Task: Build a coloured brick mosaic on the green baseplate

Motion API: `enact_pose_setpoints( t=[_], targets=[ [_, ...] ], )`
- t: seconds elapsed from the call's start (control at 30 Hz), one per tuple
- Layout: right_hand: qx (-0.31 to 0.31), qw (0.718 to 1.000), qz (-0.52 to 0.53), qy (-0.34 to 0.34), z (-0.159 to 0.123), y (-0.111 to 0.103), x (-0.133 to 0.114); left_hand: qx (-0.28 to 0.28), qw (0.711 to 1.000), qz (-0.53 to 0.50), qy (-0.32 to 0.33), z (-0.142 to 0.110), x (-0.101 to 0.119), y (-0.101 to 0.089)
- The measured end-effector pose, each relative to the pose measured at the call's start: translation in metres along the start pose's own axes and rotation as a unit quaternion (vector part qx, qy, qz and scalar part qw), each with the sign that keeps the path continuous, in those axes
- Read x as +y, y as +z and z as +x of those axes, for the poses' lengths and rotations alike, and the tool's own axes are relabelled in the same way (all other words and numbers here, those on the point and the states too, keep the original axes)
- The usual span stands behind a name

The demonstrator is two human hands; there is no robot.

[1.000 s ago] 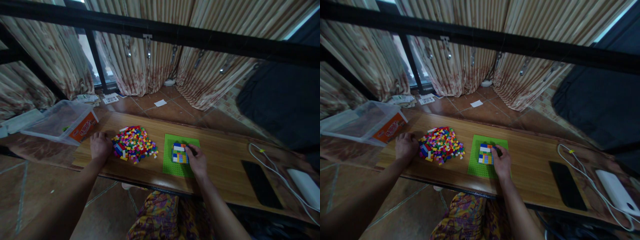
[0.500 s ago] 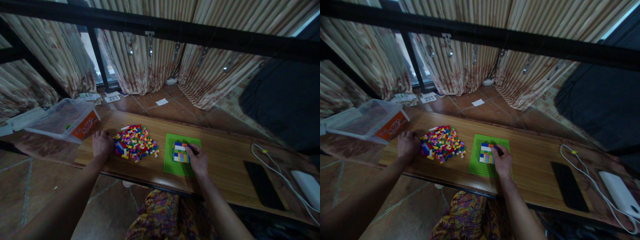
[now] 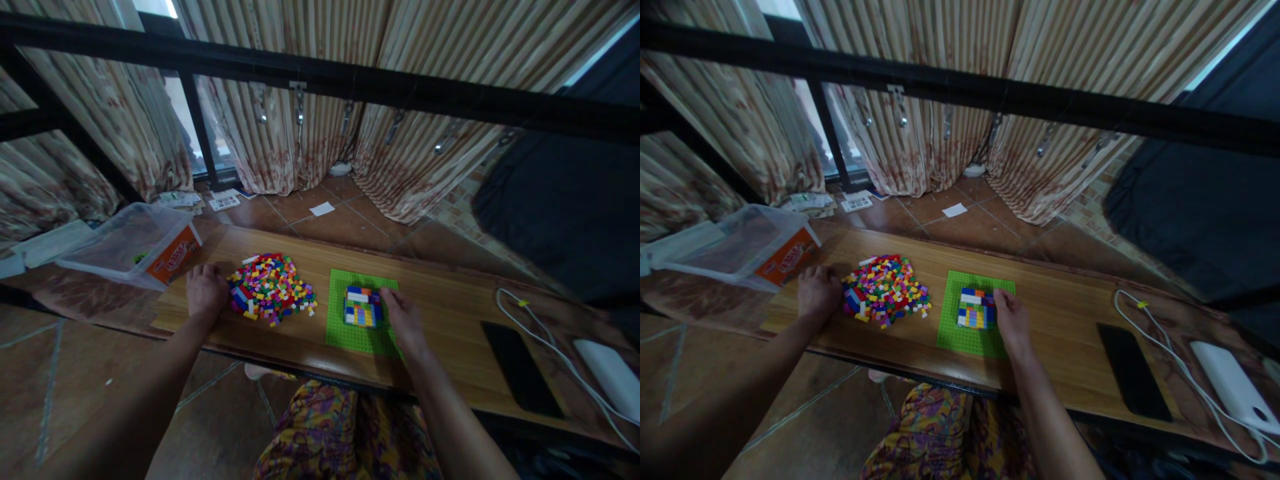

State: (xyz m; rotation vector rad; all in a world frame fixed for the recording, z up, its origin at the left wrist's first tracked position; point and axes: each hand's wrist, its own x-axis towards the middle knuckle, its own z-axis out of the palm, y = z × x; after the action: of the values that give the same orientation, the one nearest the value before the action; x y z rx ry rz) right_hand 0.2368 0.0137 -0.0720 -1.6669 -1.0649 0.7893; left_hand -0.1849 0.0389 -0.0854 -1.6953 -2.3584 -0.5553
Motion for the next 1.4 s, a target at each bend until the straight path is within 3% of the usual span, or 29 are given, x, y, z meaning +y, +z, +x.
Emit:
enact_pose_setpoints(
  t=[0.27,0.43,0.6,0.73,1.4],
  targets=[
    [-0.015,1.000,-0.009,-0.011,0.000,0.006,-0.001,-0.006,1.000,-0.004,0.003,0.001,0.000,0.000],
    [0.000,0.999,0.019,-0.043,-0.008,-0.002,0.007,0.003,1.000,-0.014,-0.005,0.001,-0.001,0.003],
    [-0.031,0.987,-0.080,-0.137,-0.016,-0.010,0.009,0.006,1.000,-0.022,-0.019,0.000,-0.001,0.004],
    [-0.018,0.970,-0.139,-0.197,-0.018,-0.010,0.008,-0.003,1.000,-0.018,-0.015,0.000,0.000,0.002],
    [-0.010,0.968,-0.154,-0.198,-0.021,-0.008,0.003,0.007,1.000,-0.019,-0.023,0.000,-0.001,0.004]
  ],
)
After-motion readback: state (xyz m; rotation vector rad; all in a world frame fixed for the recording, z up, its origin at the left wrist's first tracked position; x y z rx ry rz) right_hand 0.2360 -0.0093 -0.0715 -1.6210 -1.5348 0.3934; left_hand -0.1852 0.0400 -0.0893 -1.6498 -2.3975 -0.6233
